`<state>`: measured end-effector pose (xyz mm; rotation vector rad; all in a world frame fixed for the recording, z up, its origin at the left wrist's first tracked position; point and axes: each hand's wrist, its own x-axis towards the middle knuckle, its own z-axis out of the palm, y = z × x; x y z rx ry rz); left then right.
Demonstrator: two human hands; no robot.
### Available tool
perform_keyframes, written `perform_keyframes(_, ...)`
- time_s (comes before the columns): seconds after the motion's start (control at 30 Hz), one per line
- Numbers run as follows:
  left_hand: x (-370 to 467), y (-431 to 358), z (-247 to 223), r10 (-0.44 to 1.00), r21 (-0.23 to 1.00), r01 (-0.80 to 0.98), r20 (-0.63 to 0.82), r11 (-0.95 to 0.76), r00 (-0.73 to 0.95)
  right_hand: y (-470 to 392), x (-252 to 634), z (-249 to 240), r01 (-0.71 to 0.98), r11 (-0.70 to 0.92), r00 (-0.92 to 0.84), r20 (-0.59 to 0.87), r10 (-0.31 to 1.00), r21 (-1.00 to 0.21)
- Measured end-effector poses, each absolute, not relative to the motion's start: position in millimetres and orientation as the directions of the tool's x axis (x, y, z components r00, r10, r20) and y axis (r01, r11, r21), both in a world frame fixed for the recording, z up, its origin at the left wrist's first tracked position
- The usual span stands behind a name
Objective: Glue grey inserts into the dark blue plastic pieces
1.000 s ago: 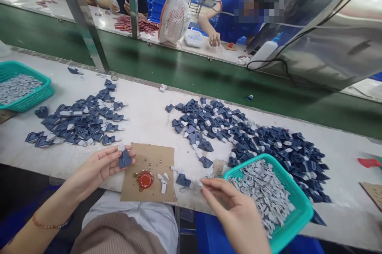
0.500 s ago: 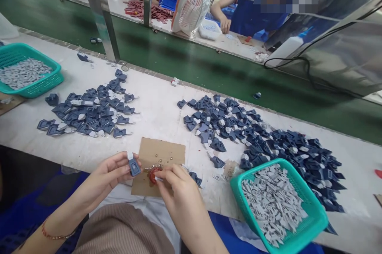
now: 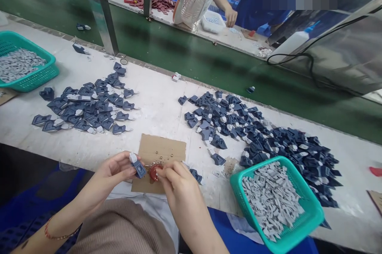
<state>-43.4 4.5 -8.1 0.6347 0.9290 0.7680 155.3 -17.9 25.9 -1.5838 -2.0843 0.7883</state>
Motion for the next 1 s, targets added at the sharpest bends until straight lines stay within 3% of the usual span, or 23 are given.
perform_keyframes(0.3, -39, 3, -10, 0.819, 0.777, -0.308, -0.426, 0.549, 0.384, -18, 153, 22, 0.730, 0.201, -0.274, -0.011, 0.962, -0.654)
perform_keyframes(0.43, -38, 1, -14, 0.832, 0.782, -0.329, -0.403, 0.530, 0.382, -15, 156, 30, 0.675, 0.086, -0.224, -0.092, 0.970, -0.733)
perform_keyframes(0.57, -31, -2, -12, 0.840, 0.786, -0.324, -0.418, 0.525, 0.347, -9, 163, 40, 0.404, -0.214, -0.080, -0.267, 0.960, -0.889)
perform_keyframes(0.7, -22, -4, -6, 0.866, 0.805, -0.351, -0.367, 0.478, 0.338, -10, 165, 43, 0.073, -0.470, 0.009, -0.471, 0.882, -0.879)
perform_keyframes(0.83, -13, -7, -2, 0.869, 0.792, -0.384, -0.352, 0.475, 0.348, -13, 163, 44, -0.076, -0.533, 0.009, -0.535, 0.845, -0.843)
perform_keyframes(1.0, -8, -10, -2, 0.874, 0.786, -0.402, -0.350, 0.470, 0.337, -16, 161, 47, -0.057, -0.482, -0.028, -0.481, 0.876, -0.874)
